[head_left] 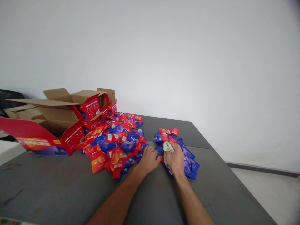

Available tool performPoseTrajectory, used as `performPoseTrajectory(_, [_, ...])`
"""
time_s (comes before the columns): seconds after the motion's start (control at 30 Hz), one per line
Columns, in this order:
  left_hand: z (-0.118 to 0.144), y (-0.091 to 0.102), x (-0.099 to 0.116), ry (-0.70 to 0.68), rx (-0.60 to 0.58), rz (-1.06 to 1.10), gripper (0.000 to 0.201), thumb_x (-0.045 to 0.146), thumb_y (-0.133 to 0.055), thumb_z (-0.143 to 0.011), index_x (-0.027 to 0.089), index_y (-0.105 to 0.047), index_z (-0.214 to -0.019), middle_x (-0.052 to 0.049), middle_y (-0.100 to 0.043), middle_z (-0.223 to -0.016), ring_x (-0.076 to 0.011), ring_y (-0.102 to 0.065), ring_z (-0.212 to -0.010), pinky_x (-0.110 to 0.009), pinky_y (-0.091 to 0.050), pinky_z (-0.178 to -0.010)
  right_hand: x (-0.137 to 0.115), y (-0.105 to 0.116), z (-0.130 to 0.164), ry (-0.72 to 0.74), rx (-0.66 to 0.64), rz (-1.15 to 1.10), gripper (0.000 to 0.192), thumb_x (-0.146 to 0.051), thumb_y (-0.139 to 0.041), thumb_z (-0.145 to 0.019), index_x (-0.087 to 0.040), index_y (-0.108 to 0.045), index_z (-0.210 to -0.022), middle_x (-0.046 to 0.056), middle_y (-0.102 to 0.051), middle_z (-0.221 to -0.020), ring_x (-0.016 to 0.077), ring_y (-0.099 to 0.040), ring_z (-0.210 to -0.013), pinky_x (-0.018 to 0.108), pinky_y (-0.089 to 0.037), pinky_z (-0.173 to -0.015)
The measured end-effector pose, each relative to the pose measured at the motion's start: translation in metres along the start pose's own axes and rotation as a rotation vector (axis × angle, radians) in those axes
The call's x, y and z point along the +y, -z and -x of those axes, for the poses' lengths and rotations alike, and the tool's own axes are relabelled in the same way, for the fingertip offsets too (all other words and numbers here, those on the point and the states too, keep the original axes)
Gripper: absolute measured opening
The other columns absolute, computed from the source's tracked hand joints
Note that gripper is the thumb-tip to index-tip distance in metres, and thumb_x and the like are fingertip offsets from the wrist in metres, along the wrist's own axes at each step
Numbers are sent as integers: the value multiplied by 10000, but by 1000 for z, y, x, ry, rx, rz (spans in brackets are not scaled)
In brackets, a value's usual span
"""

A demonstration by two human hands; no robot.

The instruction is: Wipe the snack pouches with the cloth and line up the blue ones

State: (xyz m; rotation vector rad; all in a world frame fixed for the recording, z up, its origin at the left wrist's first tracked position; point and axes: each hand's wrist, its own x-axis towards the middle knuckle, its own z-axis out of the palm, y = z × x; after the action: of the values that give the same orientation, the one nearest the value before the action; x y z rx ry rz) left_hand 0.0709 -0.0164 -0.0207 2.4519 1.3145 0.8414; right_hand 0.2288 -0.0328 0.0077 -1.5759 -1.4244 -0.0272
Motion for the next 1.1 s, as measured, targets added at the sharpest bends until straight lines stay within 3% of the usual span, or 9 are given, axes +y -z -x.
performPoseTrajectory(0.07, [-1,-1,0,42,19,-4,201,361,-608,-818,175,-644,-885,-123,-637,-954,-298,-533,-1060,-459,-370,-998,0,0,0,-2,-1,-3,372,-222,-557,-770,-151,-699,-1107,126,-687,-1081,275,-630,-995,419,-492,-930])
performPoseTrajectory(0.2, [2,-10,-3,53,-42,69,521,355,-717,-691,183,-580,-1163,-127,-590,-1188,-309,-502,-1159,-428,-382,-1019,1,-2,1,5,-8,-19,384,-224,-567,-759,-151,-700,-1112,129,-689,-1097,277,-631,-1012,416,-497,-930])
performPoseTrajectory(0.3, [3,-12,-7,31,-101,171,493,208,-633,-719,190,-584,-1209,-123,-623,-1207,-288,-534,-1168,-405,-380,-1041,2,-2,1,23,5,-44,372,-225,-571,-755,-158,-703,-1097,126,-697,-1083,277,-639,-997,417,-509,-908])
performPoseTrajectory(0.4, [-1,-6,-13,91,-23,329,452,124,-496,-775,161,-625,-1207,-141,-662,-1200,-269,-584,-1137,-390,-411,-1016,-1,0,1,32,11,-63,369,-210,-580,-745,-166,-701,-1091,122,-703,-1073,278,-641,-994,423,-513,-907])
performPoseTrajectory(0.57, [-7,16,-22,297,144,936,425,161,-517,-772,163,-678,-1166,-100,-718,-1100,-219,-656,-969,-330,-481,-884,-18,6,4,117,-54,-146,332,-234,-596,-799,-192,-696,-1113,104,-696,-1118,259,-639,-1021,411,-509,-940])
performPoseTrajectory(0.67, [-4,24,-20,383,65,1373,479,162,-606,-710,145,-673,-1184,-102,-727,-1032,-160,-657,-760,-262,-483,-713,-27,8,8,198,-94,-196,389,-197,-595,-800,-215,-674,-1181,90,-666,-1195,243,-614,-1094,400,-490,-989])
performPoseTrajectory(0.73, [-1,28,-16,382,-3,1534,508,158,-653,-688,133,-673,-1195,-119,-726,-1035,-148,-652,-716,-253,-473,-677,-29,7,10,230,-100,-209,430,-162,-583,-791,-218,-662,-1210,90,-648,-1221,240,-595,-1128,403,-477,-1014])
performPoseTrajectory(0.9, [0,41,-2,364,-58,1713,430,275,-666,-792,139,-678,-1199,-118,-729,-1059,-221,-686,-869,-321,-508,-795,-33,0,18,276,-173,-214,483,-106,-567,-741,-206,-672,-1201,106,-641,-1216,255,-592,-1126,435,-487,-1015])
performPoseTrajectory(1.1, [-7,50,-4,419,38,1807,423,419,-592,-876,143,-682,-1185,-88,-736,-1055,-238,-678,-967,-343,-508,-886,-53,-12,43,471,-419,-326,651,-14,-514,-639,-252,-665,-1225,57,-654,-1187,244,-612,-1109,367,-519,-988])
